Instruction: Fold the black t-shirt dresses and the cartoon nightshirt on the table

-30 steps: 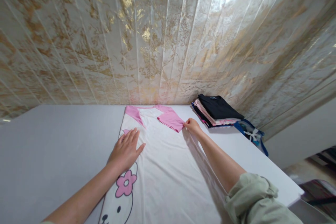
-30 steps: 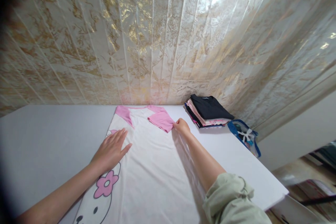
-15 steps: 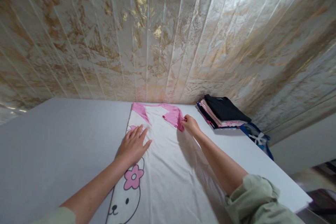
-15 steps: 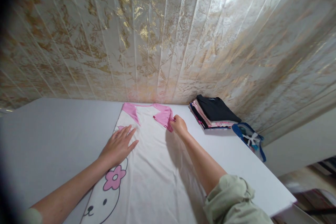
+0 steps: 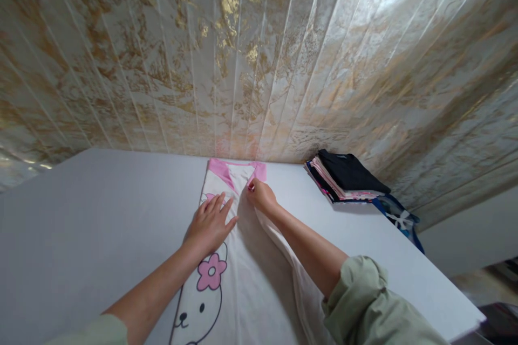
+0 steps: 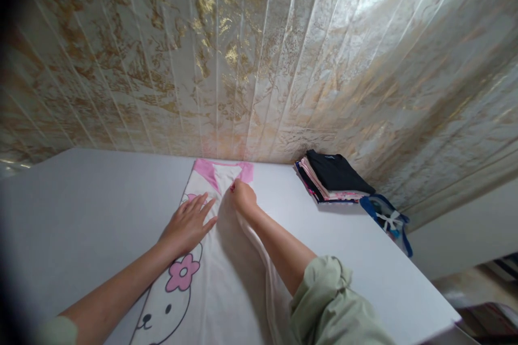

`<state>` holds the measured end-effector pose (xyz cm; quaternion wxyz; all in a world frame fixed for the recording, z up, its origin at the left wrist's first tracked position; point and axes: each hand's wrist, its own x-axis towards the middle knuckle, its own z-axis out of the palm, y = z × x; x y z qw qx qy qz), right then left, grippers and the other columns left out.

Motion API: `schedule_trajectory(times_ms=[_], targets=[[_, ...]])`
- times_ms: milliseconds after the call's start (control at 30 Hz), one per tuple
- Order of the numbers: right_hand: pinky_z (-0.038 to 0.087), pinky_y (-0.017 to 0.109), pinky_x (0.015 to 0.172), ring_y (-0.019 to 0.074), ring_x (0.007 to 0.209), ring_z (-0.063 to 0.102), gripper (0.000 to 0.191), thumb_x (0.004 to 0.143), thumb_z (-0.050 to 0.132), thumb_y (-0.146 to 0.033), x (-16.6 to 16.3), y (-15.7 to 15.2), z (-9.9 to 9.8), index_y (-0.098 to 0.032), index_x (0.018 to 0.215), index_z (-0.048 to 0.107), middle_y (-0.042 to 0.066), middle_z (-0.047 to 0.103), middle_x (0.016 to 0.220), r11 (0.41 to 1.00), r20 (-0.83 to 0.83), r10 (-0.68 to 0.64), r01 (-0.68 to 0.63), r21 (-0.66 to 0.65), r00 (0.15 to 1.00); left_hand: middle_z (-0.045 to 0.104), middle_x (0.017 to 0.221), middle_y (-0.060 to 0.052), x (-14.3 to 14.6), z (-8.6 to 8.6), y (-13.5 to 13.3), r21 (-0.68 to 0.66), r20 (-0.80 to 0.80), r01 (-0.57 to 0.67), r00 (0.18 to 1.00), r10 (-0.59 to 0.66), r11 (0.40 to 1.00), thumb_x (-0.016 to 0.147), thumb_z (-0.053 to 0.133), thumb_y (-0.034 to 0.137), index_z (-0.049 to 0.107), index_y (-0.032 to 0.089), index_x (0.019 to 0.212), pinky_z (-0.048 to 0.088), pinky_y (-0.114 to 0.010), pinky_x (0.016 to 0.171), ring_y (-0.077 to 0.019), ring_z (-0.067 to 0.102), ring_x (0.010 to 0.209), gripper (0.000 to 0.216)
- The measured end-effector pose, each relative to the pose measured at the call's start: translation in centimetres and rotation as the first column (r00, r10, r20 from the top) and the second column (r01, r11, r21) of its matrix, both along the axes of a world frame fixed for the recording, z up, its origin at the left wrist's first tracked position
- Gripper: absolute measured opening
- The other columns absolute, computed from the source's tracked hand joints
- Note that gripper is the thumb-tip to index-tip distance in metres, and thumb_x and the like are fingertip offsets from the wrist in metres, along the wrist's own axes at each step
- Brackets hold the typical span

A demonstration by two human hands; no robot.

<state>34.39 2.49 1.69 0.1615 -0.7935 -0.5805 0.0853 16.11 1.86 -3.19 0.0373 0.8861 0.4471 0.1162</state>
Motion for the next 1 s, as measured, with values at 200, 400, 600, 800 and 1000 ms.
schedule_trajectory(times_ms=[200,400,600,800,1000], targets=[[0.04,0.024,0.068,0.0195,0.09,0.065,0.022,0.089,0.051,-0.028,-1.8,-0.6,-1.4,-0.023,0.104,0.066,0.006,0.071,0.103,1.0,-0.042,0.024,-0.025,-0.016,0.999,0.032,0.157,-0.01,-0.1,0.0,0.1,-0.009,0.043,0.007,0.999,-0.007,1.0,0.093,0.038,0.051,0.046,0.025,0.143,0.016,-0.046,0.117,-0.0256,0.026,0.145,0.057],[0.039,0.024,0.067,0.0197,0.086,0.065,0.024,0.092,0.048,-0.028,-1.8,-2.3,-0.9,-0.021,0.098,0.07,0.008,0.071,0.1,0.994,-0.048,0.109,-0.108,0.006,0.993,0.033,0.157,-0.01,-0.2,0.0,0.1,-0.011,0.065,0.022,0.998,-0.022,1.0,0.094,0.04,0.05,0.047,0.028,0.142,0.018,-0.047,0.117,-0.0268,0.027,0.145,0.054],[0.043,0.021,0.072,0.0172,0.086,0.066,0.024,0.085,0.053,-0.017,-0.5,-4.7,-0.6,-0.022,0.102,0.07,0.004,0.073,0.1,0.981,-0.189,0.193,-0.189,0.041,0.963,0.036,0.155,-0.007,-0.3,-0.3,0.3,0.004,0.109,0.032,0.994,-0.032,0.999,0.094,0.042,0.049,0.051,0.03,0.139,0.018,-0.048,0.117,-0.0279,0.029,0.144,0.05],[0.046,0.023,0.077,0.0158,0.084,0.066,0.03,0.084,0.055,-0.019,2.6,-8.6,-1.2,-0.021,0.111,0.068,0.003,0.072,0.102,0.989,-0.273,0.14,-0.124,0.076,0.952,0.054,0.141,-0.009,-0.6,0.0,0.7,0.044,0.171,-0.013,0.985,0.005,0.999,0.096,0.035,0.034,0.056,0.023,0.132,0.026,-0.045,0.115,-0.024,0.046,0.132,0.042],[0.044,0.024,0.068,0.0146,0.074,0.062,0.025,0.084,0.053,-0.026,5.7,-13.9,-1.6,-0.021,0.103,0.069,0.002,0.071,0.093,0.994,-0.382,0.11,-0.096,0.053,0.918,0.064,0.112,-0.008,1.6,2.3,1.6,0.053,0.244,0.082,0.965,-0.092,0.995,0.092,0.038,0.018,0.06,0.022,0.123,0.04,-0.039,0.102,-0.0229,0.056,0.109,0.038]])
